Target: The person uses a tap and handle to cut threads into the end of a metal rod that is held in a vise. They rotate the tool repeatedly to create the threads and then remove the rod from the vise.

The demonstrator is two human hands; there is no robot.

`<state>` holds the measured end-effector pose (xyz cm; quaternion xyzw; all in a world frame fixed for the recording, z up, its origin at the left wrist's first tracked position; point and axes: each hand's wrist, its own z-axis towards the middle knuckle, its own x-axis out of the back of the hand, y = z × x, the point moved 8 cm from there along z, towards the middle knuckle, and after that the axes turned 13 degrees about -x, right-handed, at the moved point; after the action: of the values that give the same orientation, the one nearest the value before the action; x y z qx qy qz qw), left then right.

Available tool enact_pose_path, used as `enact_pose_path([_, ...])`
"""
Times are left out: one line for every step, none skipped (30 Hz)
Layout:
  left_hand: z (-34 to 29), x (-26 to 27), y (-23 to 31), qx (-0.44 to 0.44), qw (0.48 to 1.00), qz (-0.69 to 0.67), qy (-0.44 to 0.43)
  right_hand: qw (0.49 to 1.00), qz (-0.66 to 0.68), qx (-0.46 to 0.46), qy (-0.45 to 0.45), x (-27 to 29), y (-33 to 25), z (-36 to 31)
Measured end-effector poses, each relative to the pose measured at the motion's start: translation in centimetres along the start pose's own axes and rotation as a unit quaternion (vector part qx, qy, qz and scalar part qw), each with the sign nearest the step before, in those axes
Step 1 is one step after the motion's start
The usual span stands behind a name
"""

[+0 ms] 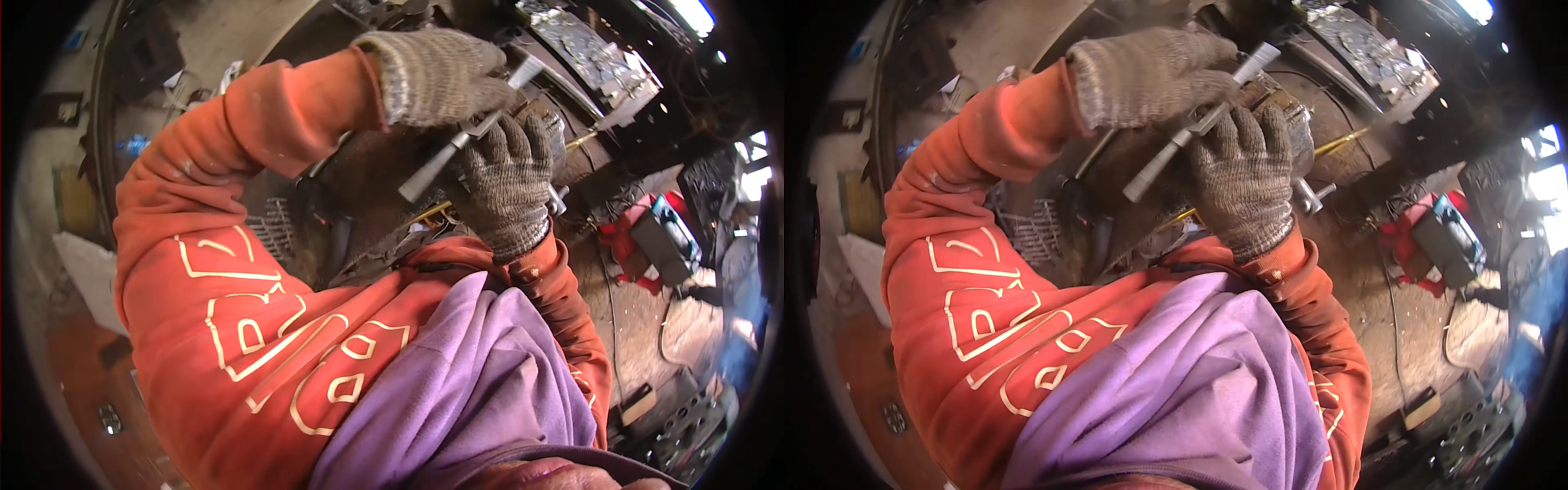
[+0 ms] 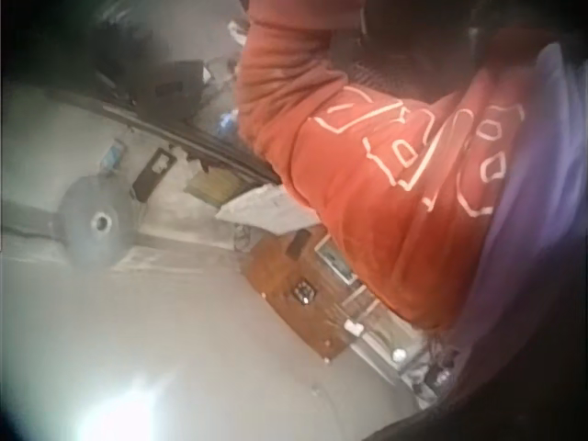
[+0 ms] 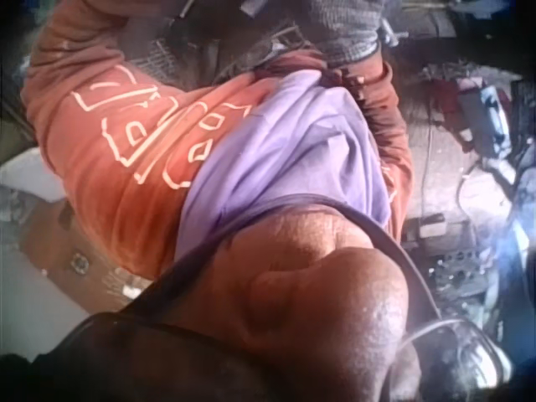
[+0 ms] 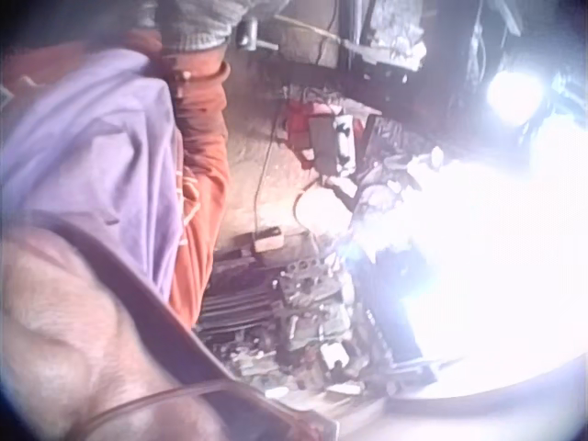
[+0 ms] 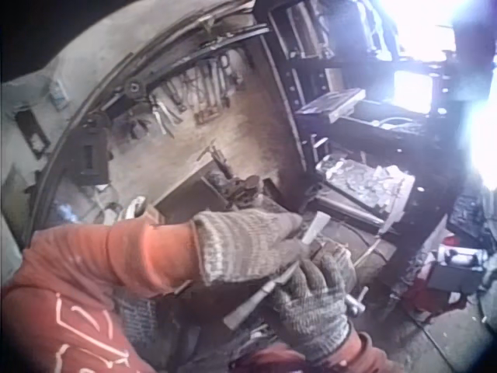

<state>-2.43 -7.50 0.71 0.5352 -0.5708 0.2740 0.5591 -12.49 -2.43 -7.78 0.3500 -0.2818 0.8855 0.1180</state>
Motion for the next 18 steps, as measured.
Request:
enact_pose_path([-0.2, 0.5, 0.6, 0.043, 0.994, 0.095, -0.044, 1.000, -0.027, 0.005, 0.006, -1.0, 0.7, -0.6])
enact_pose_path([-0.3, 0.8, 0.7, 0.083, 0.975, 0.187, -0.089, 0.998, -0.053, 0.009, 0.011, -1.7, 1.2, -0.9])
enact_pose_path([-1.1, 2.6, 5.8, -0.214, 0.905, 0.345, 0.130, 1.000, 0.025, 0.002, -0.006, -0.9, 0.8, -0.3])
enact_pose_path([-1.4, 2.1, 5.0, -0.196, 0.907, 0.350, 0.125, 0.999, 0.041, 0.013, -0.008, -0.8, 0.4, -0.3])
enact_pose_path([-1.9, 0.7, 5.5, -0.266, 0.886, 0.367, 0.098, 0.998, 0.057, 0.012, 0.002, -0.6, 0.3, -0.4])
enact_pose_path([-1.2, 0.1, 7.5, -0.360, 0.851, 0.374, 0.078, 0.999, 0.049, -0.007, 0.016, 0.6, 1.1, -0.3])
enact_pose_path([-0.5, -2.0, 4.8, -0.156, 0.922, 0.323, -0.142, 0.997, 0.083, 0.002, 0.006, 0.2, 1.1, -0.2])
enact_pose_path([-0.5, -2.3, 4.6, -0.134, 0.926, 0.320, -0.149, 0.995, 0.103, 0.015, 0.000, -0.4, 0.9, -0.3])
enact_pose_path([0.2, -1.4, 3.5, -0.035, 0.976, 0.195, -0.095, 0.995, 0.094, 0.016, -0.010, -0.5, 1.1, -0.3])
enact_pose_path([0.4, -1.0, 1.9, 0.064, 0.995, 0.063, -0.038, 0.996, 0.084, 0.016, -0.020, -0.9, 1.3, -0.2])
enact_pose_path([-0.3, -0.8, -1.0, 0.173, 0.983, -0.053, 0.012, 0.996, 0.089, 0.014, -0.014, -0.4, 1.1, 0.0])
enact_pose_path([-1.0, -1.8, -2.0, 0.098, 0.991, 0.074, -0.043, 0.995, 0.093, 0.020, -0.013, -0.4, 0.7, 0.1])
enact_pose_path([-0.8, -1.1, -0.7, 0.014, 0.976, 0.205, -0.078, 0.998, 0.061, 0.020, 0.011, -0.5, 0.9, 0.2])
enact_pose_path([-1.1, -0.7, -1.1, 0.078, 0.978, 0.181, -0.060, 0.999, 0.027, 0.021, 0.036, -0.4, 0.9, 0.2])
enact_pose_path([-1.6, -0.3, -1.3, 0.142, 0.977, 0.156, -0.040, 1.000, 0.017, 0.015, 0.020, -0.5, 1.1, 0.2])
enact_pose_path([-2.2, 0.9, -0.2, 0.207, 0.969, 0.134, -0.015, 0.999, 0.014, 0.019, 0.023, -0.7, 1.0, 0.2])
enact_pose_path([-1.3, 0.2, 2.0, -0.006, 0.967, 0.253, 0.015, 0.999, 0.017, 0.018, 0.026, -1.1, 1.1, 0.1])
enact_pose_path([-1.7, -0.8, 5.0, -0.219, 0.906, 0.360, 0.045, 0.999, 0.018, 0.016, 0.030, -1.3, 1.3, 0.2])
